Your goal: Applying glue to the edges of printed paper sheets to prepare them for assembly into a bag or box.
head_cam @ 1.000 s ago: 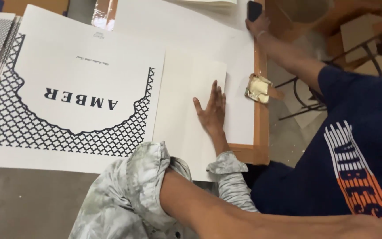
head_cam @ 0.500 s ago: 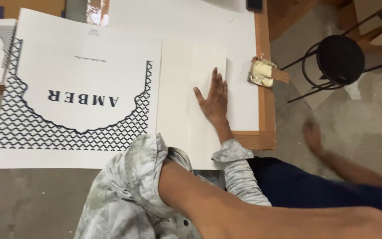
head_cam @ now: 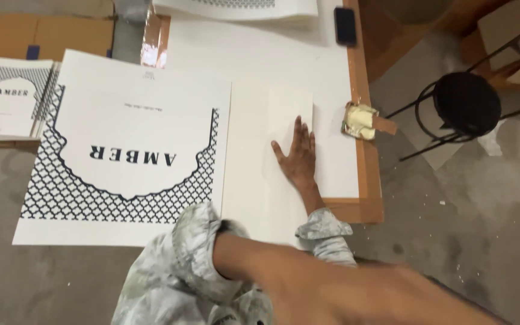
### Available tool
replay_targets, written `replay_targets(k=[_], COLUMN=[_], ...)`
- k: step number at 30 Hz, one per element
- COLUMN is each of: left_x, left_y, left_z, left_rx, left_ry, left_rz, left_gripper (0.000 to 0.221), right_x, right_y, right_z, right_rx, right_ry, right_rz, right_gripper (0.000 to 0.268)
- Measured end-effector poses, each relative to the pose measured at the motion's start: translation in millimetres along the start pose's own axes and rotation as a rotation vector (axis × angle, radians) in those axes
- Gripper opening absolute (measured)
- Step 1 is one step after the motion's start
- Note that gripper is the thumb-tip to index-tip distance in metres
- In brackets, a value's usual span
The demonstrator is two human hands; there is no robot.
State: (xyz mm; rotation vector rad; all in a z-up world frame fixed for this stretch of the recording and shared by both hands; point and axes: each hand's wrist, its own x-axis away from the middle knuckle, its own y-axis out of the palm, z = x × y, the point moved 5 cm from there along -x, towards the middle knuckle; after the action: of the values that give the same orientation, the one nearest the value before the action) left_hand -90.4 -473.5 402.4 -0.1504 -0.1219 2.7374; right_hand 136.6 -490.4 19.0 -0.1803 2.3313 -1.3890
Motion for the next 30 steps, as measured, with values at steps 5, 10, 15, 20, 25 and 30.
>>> replay_targets(k=[5, 10, 15, 20, 25, 30], left_x=[-62, -69, -56, -56, -54, -56], left_y=[-92, -198, -204, -204, -205, -205], left_z=[-208, -403, -421, -427, -427, -425], left_rx=[-0.087, -0.948, -1.134, -1.151, -1.143, -1.133], left_ry=[-0.044, 0.019, -0.042, -0.071, -0.068, -0.059], left_rz=[0.007, 0.578, 0.576, 0.559, 0.559, 0.571], left_gripper=[0.055, 0.057, 0.072, 0.074, 0.074, 0.074], right_x=[2, -1, -2, -2, -1, -3], right_y=[48, 2, 9, 9, 9, 7], right_z=[40, -1, 6, 5, 4, 4], right_rx=[0.137, 0.062, 0.073, 0.078, 0.082, 0.064], right_ry=[-0.171, 0.024, 0.032, 0.017, 0.002, -0.012], right_rz=[0.157, -0.085, -0.091, -0.066, -0.035, -0.028], right_gripper=[0.088, 0.084, 0.084, 0.084, 0.084, 0.084])
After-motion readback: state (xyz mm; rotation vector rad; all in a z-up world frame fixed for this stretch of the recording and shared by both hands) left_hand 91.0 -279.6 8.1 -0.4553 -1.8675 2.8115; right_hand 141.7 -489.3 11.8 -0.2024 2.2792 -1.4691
